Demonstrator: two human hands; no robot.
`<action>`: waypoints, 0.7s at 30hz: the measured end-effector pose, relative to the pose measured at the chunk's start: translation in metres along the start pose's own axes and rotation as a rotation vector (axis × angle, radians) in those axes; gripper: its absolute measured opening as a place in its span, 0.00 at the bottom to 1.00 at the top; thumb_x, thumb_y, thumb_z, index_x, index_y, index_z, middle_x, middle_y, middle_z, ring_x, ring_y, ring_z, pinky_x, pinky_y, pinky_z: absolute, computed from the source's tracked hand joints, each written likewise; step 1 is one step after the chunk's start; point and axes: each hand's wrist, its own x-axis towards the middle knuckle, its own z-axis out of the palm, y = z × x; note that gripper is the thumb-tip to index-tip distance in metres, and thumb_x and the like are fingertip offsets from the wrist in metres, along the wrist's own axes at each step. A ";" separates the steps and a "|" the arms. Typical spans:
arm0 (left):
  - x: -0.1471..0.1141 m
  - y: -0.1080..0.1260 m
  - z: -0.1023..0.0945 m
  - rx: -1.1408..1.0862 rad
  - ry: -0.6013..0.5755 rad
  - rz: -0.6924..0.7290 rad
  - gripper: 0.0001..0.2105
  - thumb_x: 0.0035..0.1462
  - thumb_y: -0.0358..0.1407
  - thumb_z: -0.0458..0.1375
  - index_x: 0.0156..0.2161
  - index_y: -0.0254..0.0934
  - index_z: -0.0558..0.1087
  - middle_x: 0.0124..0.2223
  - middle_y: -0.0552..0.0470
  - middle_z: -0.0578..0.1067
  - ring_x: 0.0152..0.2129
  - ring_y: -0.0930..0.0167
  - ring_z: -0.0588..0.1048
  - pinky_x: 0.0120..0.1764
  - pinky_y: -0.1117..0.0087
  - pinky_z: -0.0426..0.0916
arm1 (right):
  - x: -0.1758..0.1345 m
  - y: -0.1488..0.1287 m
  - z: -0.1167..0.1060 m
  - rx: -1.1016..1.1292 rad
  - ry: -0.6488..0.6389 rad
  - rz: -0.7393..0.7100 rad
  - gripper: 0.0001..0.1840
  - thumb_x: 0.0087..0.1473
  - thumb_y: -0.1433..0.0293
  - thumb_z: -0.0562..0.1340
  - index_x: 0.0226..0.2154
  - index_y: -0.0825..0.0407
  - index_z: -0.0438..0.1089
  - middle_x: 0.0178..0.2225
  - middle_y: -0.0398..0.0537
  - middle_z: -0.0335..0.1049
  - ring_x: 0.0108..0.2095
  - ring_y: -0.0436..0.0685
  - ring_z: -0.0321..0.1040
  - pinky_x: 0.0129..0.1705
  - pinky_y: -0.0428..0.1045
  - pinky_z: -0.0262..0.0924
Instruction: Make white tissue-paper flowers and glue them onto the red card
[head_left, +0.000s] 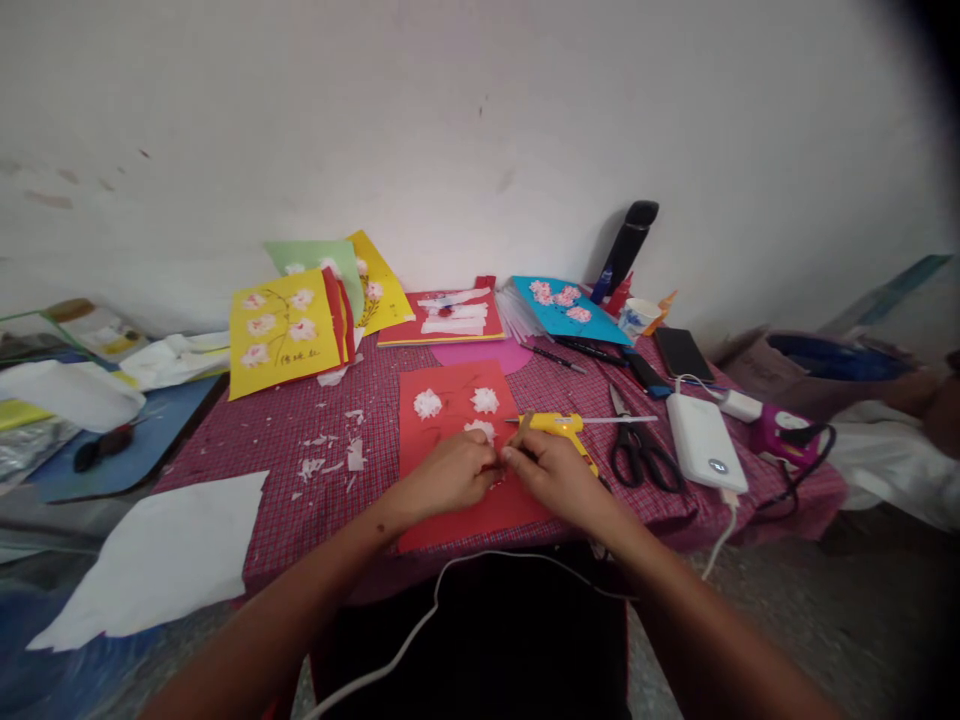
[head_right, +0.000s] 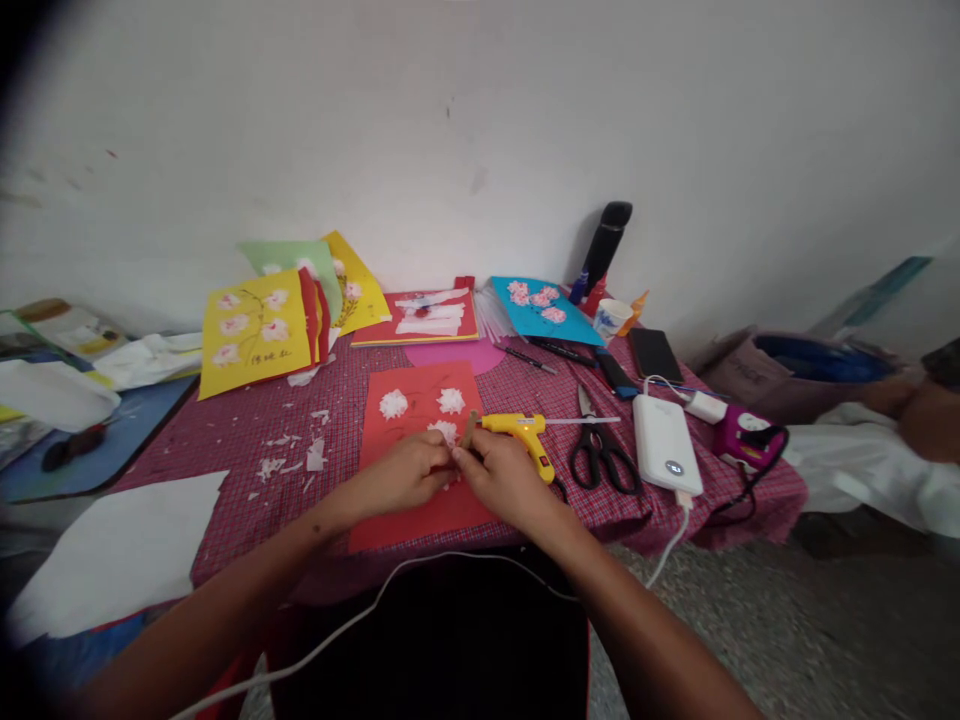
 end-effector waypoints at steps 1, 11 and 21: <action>-0.001 0.000 0.000 0.017 -0.010 0.014 0.11 0.64 0.32 0.53 0.36 0.36 0.79 0.35 0.47 0.73 0.34 0.67 0.71 0.40 0.66 0.64 | -0.001 0.000 0.000 0.008 -0.002 0.009 0.14 0.63 0.69 0.59 0.25 0.50 0.68 0.25 0.43 0.69 0.28 0.53 0.65 0.32 0.48 0.55; -0.006 -0.001 -0.003 0.089 -0.032 0.047 0.13 0.65 0.32 0.52 0.34 0.36 0.79 0.35 0.49 0.72 0.33 0.68 0.71 0.39 0.67 0.64 | -0.009 0.004 0.006 0.073 -0.074 0.027 0.12 0.64 0.67 0.57 0.29 0.51 0.70 0.28 0.44 0.73 0.30 0.54 0.67 0.33 0.48 0.58; -0.012 -0.003 -0.006 0.121 -0.047 0.048 0.12 0.67 0.33 0.52 0.35 0.36 0.78 0.36 0.50 0.72 0.33 0.69 0.71 0.39 0.68 0.65 | -0.010 0.000 0.010 0.055 -0.098 0.010 0.12 0.64 0.69 0.57 0.30 0.51 0.70 0.28 0.45 0.73 0.30 0.54 0.69 0.34 0.48 0.59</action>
